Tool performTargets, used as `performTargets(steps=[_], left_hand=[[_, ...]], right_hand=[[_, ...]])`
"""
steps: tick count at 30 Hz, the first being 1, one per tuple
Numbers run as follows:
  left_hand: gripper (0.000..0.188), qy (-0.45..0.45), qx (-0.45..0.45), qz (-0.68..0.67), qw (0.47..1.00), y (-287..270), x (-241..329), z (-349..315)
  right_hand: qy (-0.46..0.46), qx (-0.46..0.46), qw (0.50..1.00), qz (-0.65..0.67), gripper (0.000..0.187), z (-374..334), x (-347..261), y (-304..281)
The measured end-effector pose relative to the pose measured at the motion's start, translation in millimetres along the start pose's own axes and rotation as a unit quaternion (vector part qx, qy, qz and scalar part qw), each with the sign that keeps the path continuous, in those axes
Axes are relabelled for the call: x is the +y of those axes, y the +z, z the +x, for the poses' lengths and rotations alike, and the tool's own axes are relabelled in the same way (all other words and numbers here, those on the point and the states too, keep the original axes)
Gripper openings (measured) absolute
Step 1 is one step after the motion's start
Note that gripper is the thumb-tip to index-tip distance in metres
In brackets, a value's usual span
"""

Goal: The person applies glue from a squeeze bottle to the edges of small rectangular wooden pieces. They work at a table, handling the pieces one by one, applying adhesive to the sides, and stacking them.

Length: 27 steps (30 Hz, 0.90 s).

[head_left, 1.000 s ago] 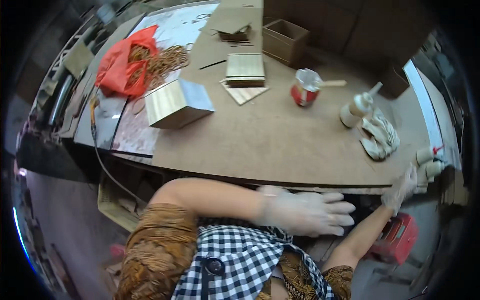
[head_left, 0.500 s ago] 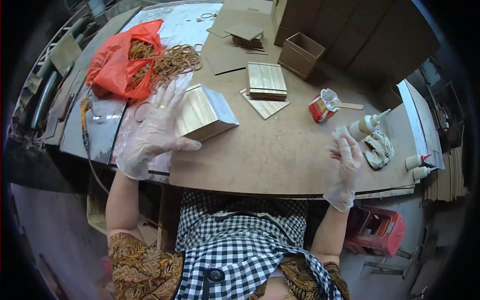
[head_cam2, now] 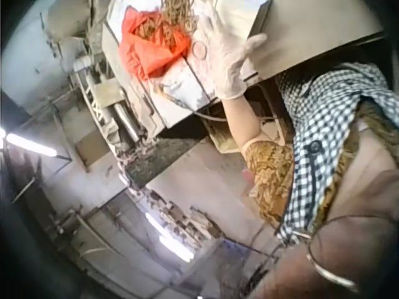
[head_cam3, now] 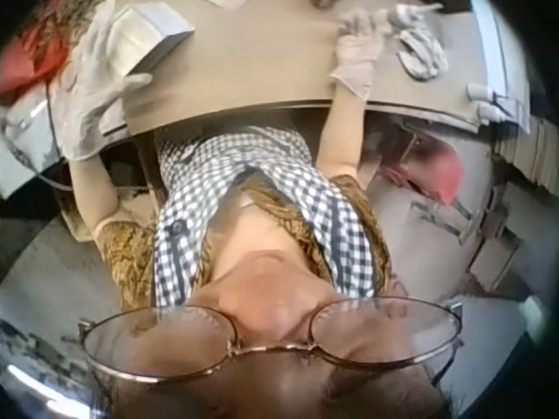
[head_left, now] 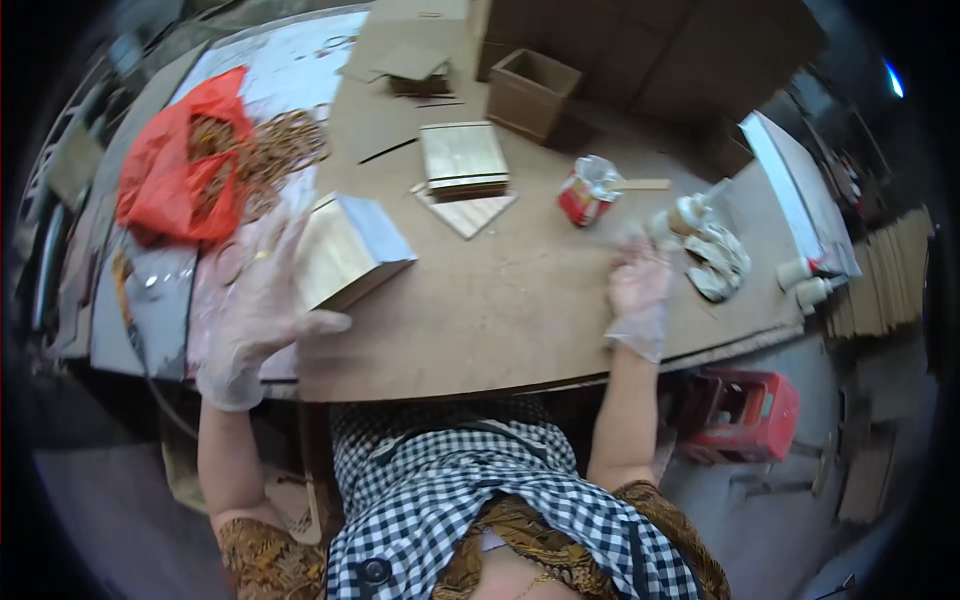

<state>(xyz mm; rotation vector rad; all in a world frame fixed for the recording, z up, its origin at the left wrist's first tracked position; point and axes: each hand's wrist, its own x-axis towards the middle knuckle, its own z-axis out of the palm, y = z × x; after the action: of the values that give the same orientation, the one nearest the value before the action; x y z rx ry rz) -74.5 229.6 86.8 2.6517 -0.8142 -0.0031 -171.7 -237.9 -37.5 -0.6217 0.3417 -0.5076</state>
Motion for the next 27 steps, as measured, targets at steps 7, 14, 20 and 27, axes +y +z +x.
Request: performTargets(steps=[7, 14, 20, 27], left_hand=[[0.121, 0.022, 0.021, -0.041, 0.999, -8.8, -19.3, 1.7], [0.121, 0.028, 0.056, -0.005, 0.998, -9.5, -5.9, -2.9], [0.124, 0.147, 0.125, -0.055, 0.98, -5.1, 22.4, -18.0], [0.122, 0.207, -0.018, -0.118, 0.971, 54.5, 79.4, -4.8]], right_hand=[[-0.03, 0.123, 0.967, 0.22, 0.063, 46.9, -28.2, 12.8], [0.072, 0.068, 0.892, 0.441, 0.077, 80.4, -40.5, -13.6], [0.152, 0.053, 0.822, 0.546, 0.1, 72.3, -39.3, 11.2], [-0.013, 0.074, 0.897, 0.436, 0.042, 102.7, -51.2, -21.9]])
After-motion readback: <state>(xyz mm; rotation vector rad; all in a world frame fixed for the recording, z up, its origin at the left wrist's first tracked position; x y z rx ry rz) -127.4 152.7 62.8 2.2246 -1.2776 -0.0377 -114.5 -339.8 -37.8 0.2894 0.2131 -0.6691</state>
